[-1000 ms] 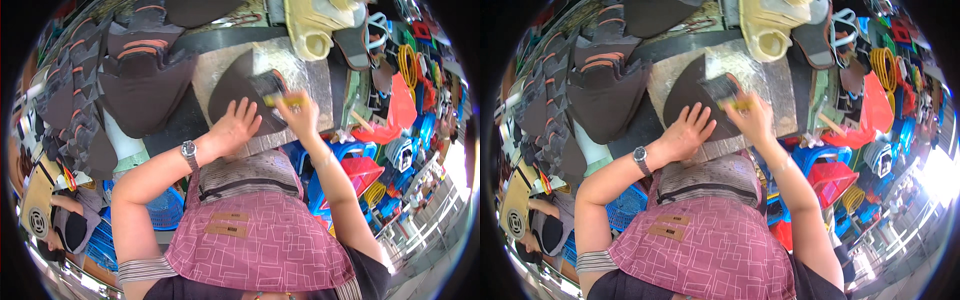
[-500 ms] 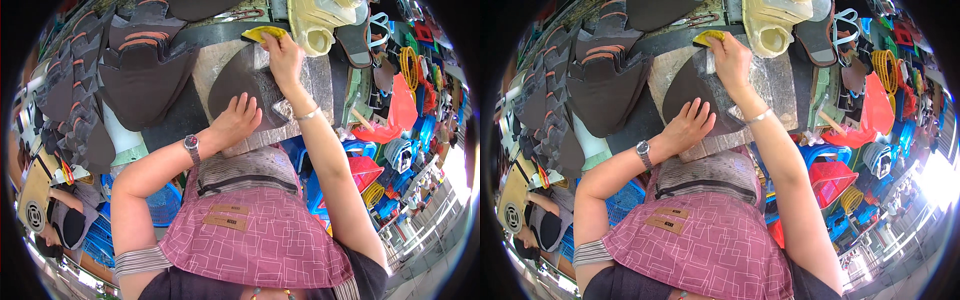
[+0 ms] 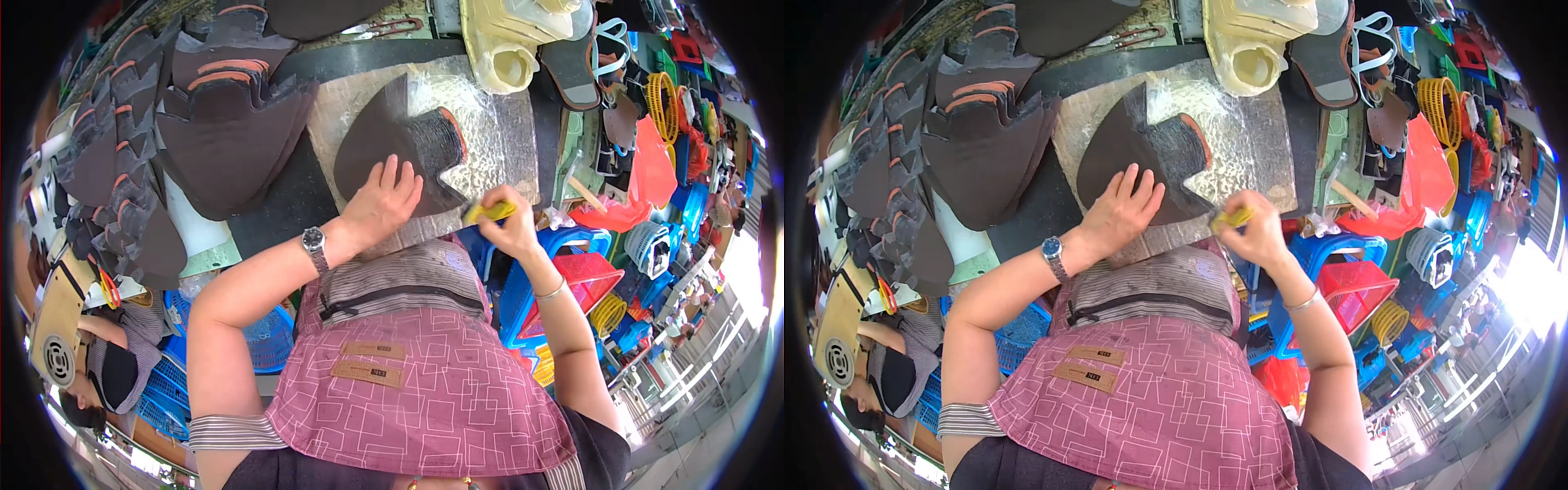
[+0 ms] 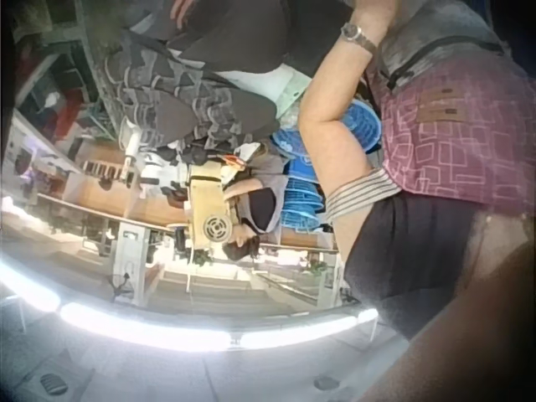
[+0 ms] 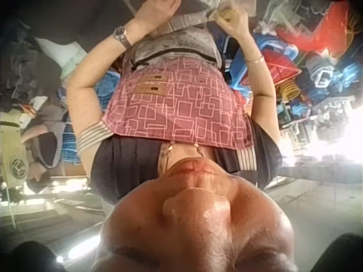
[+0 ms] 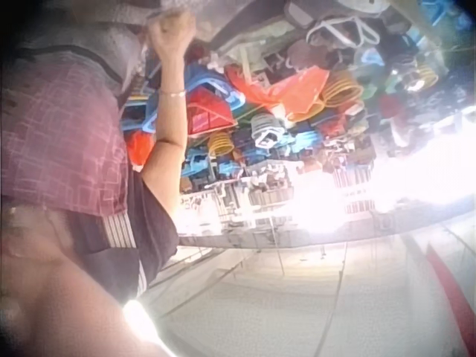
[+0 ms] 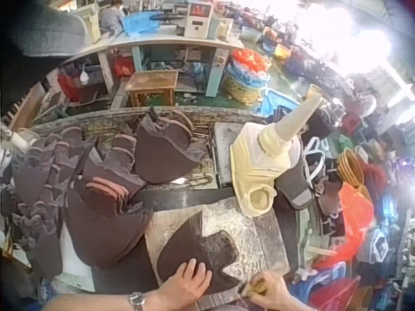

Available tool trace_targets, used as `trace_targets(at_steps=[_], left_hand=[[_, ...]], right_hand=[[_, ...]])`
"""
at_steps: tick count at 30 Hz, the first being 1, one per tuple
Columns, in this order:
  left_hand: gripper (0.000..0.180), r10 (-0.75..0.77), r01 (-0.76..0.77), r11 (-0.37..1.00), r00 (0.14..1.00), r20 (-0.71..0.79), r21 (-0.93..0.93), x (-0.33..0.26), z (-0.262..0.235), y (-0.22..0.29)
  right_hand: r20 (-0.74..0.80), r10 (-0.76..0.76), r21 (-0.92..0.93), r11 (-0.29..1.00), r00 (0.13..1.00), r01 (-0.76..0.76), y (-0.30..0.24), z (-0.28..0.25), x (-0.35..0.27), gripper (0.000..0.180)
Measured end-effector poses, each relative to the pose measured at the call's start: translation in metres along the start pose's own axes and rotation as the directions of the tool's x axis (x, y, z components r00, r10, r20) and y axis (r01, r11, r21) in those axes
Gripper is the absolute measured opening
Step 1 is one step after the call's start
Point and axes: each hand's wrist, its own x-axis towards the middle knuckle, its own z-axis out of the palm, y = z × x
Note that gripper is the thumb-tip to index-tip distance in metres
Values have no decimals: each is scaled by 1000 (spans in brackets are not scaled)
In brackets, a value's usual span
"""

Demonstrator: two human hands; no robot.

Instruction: The person applies adhesive to various shoe upper components using a handheld brush, then positions them on a work surface.

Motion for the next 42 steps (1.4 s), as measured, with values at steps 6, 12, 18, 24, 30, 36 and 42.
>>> trace_targets(at_steps=[6, 12, 18, 24, 30, 36, 42], left_hand=[[33, -412, 304, 838, 897, -160, -454, 26, -54, -38], [19, -798, 398, 508, 552, -243, -764, 30, -145, -53], [24, -748, 662, 362, 627, 220, -656, -22, -42, -44], [21, -761, 718, 481, 627, 167, -502, -30, -28, -49], [16, -718, 549, 461, 693, 71, -697, -29, -50, -36], [14, -754, 819, 479, 200, -625, -316, -118, -180, -97], [62, -638, 811, 478, 585, -501, 338, -204, -168, -225]], right_hand=[[-49, 317, 506, 825, 947, -250, 33, -22, 2, 10], [-55, 423, 620, 724, 904, -301, 39, -25, 10, 10], [-395, 376, 634, 772, 838, -47, -32, -14, 44, 8], [-302, -14, 448, 881, 953, 155, -52, 57, 88, 15], [-337, 175, -118, 967, 925, -226, -24, 43, 35, 12], [-374, 456, 764, 645, 808, -10, -16, -19, 51, 16], [-273, 480, 831, 555, 834, -47, -14, -8, 64, 16]])
